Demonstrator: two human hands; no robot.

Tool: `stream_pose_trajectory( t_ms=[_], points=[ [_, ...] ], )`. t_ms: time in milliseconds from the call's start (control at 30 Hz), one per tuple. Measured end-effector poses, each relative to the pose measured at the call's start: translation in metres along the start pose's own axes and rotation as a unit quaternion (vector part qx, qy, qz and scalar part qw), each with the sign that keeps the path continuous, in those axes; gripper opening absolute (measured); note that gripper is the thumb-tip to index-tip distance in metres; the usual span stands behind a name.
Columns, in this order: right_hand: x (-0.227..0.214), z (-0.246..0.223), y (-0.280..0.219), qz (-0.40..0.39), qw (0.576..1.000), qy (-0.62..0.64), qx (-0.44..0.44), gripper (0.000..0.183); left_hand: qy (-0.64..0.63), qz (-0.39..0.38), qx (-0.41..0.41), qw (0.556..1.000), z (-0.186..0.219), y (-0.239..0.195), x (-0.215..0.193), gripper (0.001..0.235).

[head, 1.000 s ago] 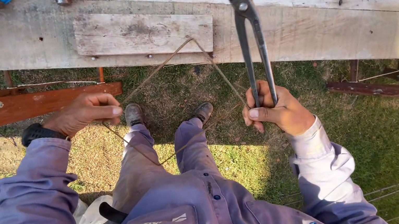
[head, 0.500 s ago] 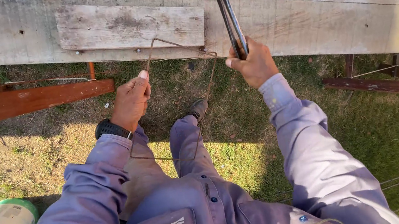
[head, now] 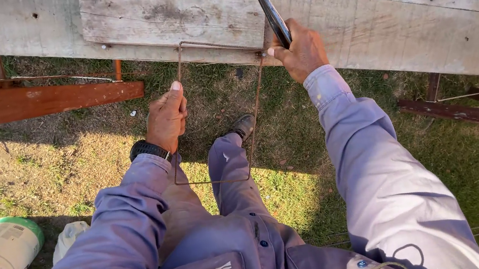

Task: The person uses locking pliers clamped to a wooden plank to bend a metal rod into a rectangular shape. They repeatedly position the rod and apply force to create bends, then lift the finished piece to display it before placing it on the plank.

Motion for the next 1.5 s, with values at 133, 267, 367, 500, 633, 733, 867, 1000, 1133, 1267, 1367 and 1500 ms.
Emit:
stream_pose_trajectory(
  t_ms=[133,267,367,500,633,733,867,1000,1133,1267,1367,1500],
  points=[
    [0.011,0.000,-0.001,-0.007,0.999,0.030,0.015,0.023,-0.016,0.015,-0.011,1.000,-0.012,0.004,-0.007,0.050],
    [0.016,0.012,-0.002,0.001,0.999,0.024,0.032,0.024,-0.043,0.027,-0.068,0.996,-0.028,0.004,-0.005,0.050],
    [0.014,0.007,-0.003,0.015,0.999,0.006,0.037,0.024,-0.044,0.009,-0.094,0.995,-0.037,0.010,-0.001,0.051],
    [0.009,-0.007,-0.008,0.042,0.997,-0.071,0.013,0.028,-0.035,0.001,-0.096,0.995,-0.041,0.011,-0.002,0.051],
    [-0.041,-0.005,-0.020,0.058,0.988,-0.141,-0.014,0.030,-0.014,-0.020,-0.097,0.995,-0.050,0.016,0.001,0.050],
    [-0.073,0.015,-0.041,0.018,0.998,-0.053,-0.007,0.015,-0.026,-0.008,-0.090,0.996,-0.059,0.023,-0.007,0.052],
    [-0.096,0.028,-0.080,-0.156,0.972,0.118,0.130,0.029,-0.040,-0.002,-0.109,0.993,-0.052,0.017,-0.005,0.054],
    [-0.099,0.046,-0.121,-0.282,0.899,0.186,0.279,0.052,-0.035,0.006,-0.098,0.995,-0.048,0.018,-0.006,0.054],
    [-0.078,0.081,-0.130,-0.349,0.839,0.278,0.312,0.055,-0.018,0.038,-0.099,0.994,-0.046,0.014,-0.007,0.053],
    [-0.046,0.099,-0.131,-0.460,0.762,0.340,0.304,0.053,0.006,0.037,-0.098,0.994,-0.044,0.012,-0.011,0.054],
    [-0.032,0.118,-0.126,-0.511,0.723,0.350,0.307,0.051,0.011,0.070,-0.117,0.991,-0.042,0.008,-0.012,0.054],
    [-0.018,0.140,-0.118,-0.555,0.685,0.359,0.307,0.050,0.009,0.107,-0.133,0.985,-0.037,0.004,-0.013,0.055]
  ],
)
Point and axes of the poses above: each hand's wrist, its own y-axis towards the middle knuckle, its own x-axis out of the palm, z = x × y, the point moved 10 cm from there along y, towards the middle knuckle, and after that the axes turned 11 degrees about z, right-handed, at the moved point
